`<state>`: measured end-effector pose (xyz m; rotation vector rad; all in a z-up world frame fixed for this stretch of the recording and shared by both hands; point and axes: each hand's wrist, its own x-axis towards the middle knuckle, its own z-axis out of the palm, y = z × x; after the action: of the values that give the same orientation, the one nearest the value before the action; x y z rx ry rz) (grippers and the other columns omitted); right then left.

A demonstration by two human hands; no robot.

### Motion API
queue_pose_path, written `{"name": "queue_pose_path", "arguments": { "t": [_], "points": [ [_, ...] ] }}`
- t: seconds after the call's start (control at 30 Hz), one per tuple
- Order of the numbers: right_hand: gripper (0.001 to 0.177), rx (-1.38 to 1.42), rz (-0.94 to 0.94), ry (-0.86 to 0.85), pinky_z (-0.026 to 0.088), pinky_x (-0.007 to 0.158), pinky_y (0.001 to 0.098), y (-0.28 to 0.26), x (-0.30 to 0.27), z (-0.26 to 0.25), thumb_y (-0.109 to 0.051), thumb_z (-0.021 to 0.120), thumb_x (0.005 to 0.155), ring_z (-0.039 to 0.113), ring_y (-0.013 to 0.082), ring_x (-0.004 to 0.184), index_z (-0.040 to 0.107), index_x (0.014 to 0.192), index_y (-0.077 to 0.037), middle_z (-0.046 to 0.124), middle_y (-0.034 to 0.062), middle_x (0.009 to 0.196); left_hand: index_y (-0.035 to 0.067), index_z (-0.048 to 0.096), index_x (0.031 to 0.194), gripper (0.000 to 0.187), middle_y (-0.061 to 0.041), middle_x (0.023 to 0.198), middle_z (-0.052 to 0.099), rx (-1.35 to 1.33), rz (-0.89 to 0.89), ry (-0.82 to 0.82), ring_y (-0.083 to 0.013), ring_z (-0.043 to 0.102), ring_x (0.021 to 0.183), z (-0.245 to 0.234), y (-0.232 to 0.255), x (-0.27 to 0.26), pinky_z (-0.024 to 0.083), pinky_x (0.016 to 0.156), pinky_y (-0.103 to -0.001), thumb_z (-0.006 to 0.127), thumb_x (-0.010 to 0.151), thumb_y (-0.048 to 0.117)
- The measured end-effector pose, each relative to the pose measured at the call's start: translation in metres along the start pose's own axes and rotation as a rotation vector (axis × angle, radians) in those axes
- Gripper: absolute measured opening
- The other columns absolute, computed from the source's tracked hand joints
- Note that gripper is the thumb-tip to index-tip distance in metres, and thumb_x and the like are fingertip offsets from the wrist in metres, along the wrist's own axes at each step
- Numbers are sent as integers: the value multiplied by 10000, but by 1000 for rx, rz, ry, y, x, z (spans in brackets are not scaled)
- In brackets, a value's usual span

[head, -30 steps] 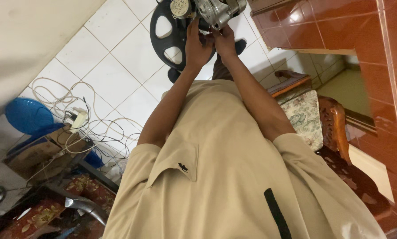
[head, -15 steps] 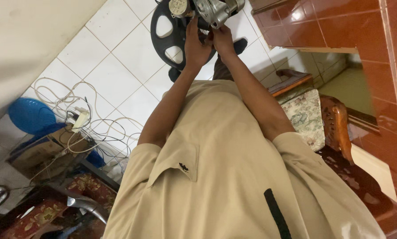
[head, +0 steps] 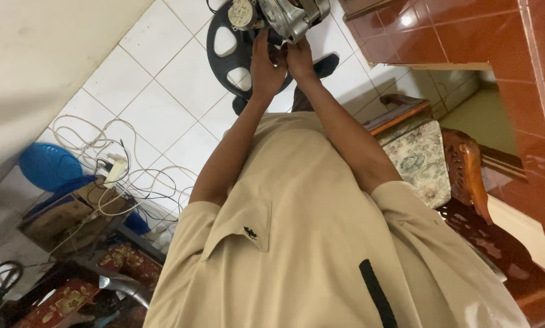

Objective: The person reassembles an electric fan by attaching the motor housing to the fan base and securing it with a screwdriver. They then attach the fan blade to the motor shaft and tighten it.

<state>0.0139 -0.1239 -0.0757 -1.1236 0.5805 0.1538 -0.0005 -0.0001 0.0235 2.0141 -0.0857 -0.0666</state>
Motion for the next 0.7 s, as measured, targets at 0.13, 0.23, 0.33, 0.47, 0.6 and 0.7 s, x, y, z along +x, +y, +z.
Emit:
{"name": "queue_pose_path", "arguments": {
  "t": [0.13, 0.23, 0.33, 0.47, 0.6, 0.7],
  "points": [
    [195, 4, -74, -93, 537, 561, 285, -12, -13, -4, -87, 543, 996, 675, 129, 712, 554, 1188, -58, 703, 30, 891, 56, 366, 1567, 786, -157, 1431, 544, 5, -40, -17, -207, 701, 975, -2, 5, -2, 600, 870, -348, 748, 883, -5],
    [148, -154, 3, -101, 505, 530, 292, -13, -4, -7, -105, 559, 1020, 657, 146, 657, 590, 1131, -12, 668, 66, 817, 66, 351, 1583, 767, -160, 1425, 545, -43, -75, -21, -229, 709, 1020, -2, 5, -2, 611, 871, -337, 730, 918, 16],
    [234, -191, 50, -58, 492, 532, 300, -5, 6, -3, -199, 548, 1104, 625, 147, 638, 614, 1086, 25, 656, 70, 803, 55, 383, 1554, 774, -187, 1478, 505, -25, 54, 15, -289, 678, 1172, -3, 0, -1, 606, 956, -347, 739, 871, -24],
    [234, -172, 57, -22, 505, 516, 313, -5, 7, -4, -206, 532, 1069, 649, 160, 622, 619, 1068, 11, 663, 87, 813, 41, 391, 1545, 804, -207, 1514, 470, 30, 135, 32, -350, 610, 1292, -3, -9, 0, 570, 1027, -376, 767, 838, -31],
    [121, -37, -5, -93, 579, 571, 313, -11, -3, -12, -128, 572, 1011, 703, 152, 709, 592, 1097, -45, 676, 76, 870, 41, 399, 1540, 805, -210, 1531, 474, 18, 108, 27, -350, 611, 1302, -3, -12, 0, 591, 997, -367, 749, 819, -31],
    [104, -97, -81, -89, 591, 624, 307, -6, -1, -12, -81, 602, 1023, 697, 148, 762, 611, 1107, -20, 679, 70, 901, 39, 396, 1541, 791, -215, 1526, 479, -44, -14, -6, -306, 672, 1194, -1, -12, -2, 612, 933, -349, 734, 828, -16]
  ]
}}
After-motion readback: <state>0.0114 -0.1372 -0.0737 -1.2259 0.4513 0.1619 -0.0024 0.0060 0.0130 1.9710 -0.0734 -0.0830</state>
